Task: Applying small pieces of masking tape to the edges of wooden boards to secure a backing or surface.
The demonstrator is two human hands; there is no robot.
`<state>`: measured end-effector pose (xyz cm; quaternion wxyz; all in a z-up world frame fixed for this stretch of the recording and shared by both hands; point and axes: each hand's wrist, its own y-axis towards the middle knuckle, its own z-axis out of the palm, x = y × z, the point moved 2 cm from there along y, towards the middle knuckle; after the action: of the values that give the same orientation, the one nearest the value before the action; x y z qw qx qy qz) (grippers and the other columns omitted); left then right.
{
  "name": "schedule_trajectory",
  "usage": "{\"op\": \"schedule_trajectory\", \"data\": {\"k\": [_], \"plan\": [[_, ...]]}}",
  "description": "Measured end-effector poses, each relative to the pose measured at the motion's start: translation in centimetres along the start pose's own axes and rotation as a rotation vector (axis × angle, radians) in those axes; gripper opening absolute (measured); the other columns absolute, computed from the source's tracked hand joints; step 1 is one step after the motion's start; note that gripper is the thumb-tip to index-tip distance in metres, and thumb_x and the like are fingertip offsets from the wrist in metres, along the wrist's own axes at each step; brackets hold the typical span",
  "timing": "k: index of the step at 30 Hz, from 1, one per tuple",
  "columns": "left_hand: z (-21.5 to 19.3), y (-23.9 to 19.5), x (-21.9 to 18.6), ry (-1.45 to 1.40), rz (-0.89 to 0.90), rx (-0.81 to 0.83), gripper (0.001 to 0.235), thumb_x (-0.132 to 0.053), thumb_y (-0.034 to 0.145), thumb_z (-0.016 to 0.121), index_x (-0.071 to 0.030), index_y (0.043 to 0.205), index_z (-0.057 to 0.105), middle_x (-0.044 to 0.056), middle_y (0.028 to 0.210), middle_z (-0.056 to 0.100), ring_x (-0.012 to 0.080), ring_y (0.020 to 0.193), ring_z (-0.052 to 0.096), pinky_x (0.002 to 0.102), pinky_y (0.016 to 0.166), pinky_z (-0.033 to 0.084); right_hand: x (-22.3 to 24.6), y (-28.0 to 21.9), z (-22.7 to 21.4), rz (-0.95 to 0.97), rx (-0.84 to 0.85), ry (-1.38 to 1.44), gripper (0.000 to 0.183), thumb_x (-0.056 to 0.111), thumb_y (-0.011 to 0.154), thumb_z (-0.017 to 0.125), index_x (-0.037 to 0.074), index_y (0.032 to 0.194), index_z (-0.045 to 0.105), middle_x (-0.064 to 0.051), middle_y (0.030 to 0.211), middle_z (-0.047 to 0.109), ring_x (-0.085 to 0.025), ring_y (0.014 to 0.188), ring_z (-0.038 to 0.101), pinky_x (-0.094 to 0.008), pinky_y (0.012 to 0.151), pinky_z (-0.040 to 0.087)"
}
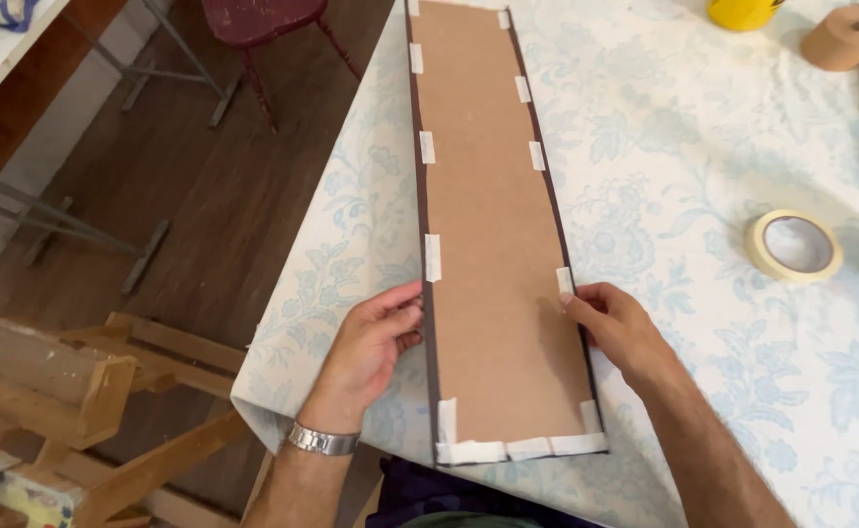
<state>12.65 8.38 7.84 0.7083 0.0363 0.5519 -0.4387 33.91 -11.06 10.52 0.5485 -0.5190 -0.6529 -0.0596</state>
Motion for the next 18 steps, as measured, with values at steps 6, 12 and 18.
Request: {"op": "schedule_trajectory", "data": {"k": [6,12,18], "plan": [[3.5,0.8,3.0,0.078,0.058,0.068,0.051,0.002,0.081,0.078,0.001,0.131,0.070,0.008,0.099,0.067,0.0139,0.076,0.065,0.022,0.058,0.057,0.0,0.1,-2.9,-0.015,-0.205,-0.150,0.068,0.054,0.095,0.069,-0.002,0.131,0.065,-0.024,0.115,0.073,-0.040,0.112,0.069,-0.054,0.092,0.055],[7.5,-4.1,2.4,0.123,-0.112,0.220,0.049,-0.005,0.087,0.073,-0.001,0.136,0.068,0.014,0.118,0.073,0.0173,0.084,0.068,0.025,0.065,0.057,-2.2,1.7,-6.8,-0.125,-0.260,-0.431,0.063,0.060,0.097,0.060,0.002,0.121,0.066,-0.021,0.109,0.074,-0.039,0.105,0.067,-0.051,0.091,0.050],[10.3,-9.1,8.0,-0.141,-0.465,0.637,0.085,-0.014,0.089,0.074,-0.003,0.163,0.035,0.006,0.108,0.070,0.0070,0.075,0.065,0.017,0.062,0.052,-3.9,2.5,-12.1,-0.209,-0.171,-0.595,0.045,0.051,0.097,0.062,0.008,0.102,0.072,-0.009,0.092,0.075,-0.023,0.088,0.066,-0.038,0.081,0.046]]}}
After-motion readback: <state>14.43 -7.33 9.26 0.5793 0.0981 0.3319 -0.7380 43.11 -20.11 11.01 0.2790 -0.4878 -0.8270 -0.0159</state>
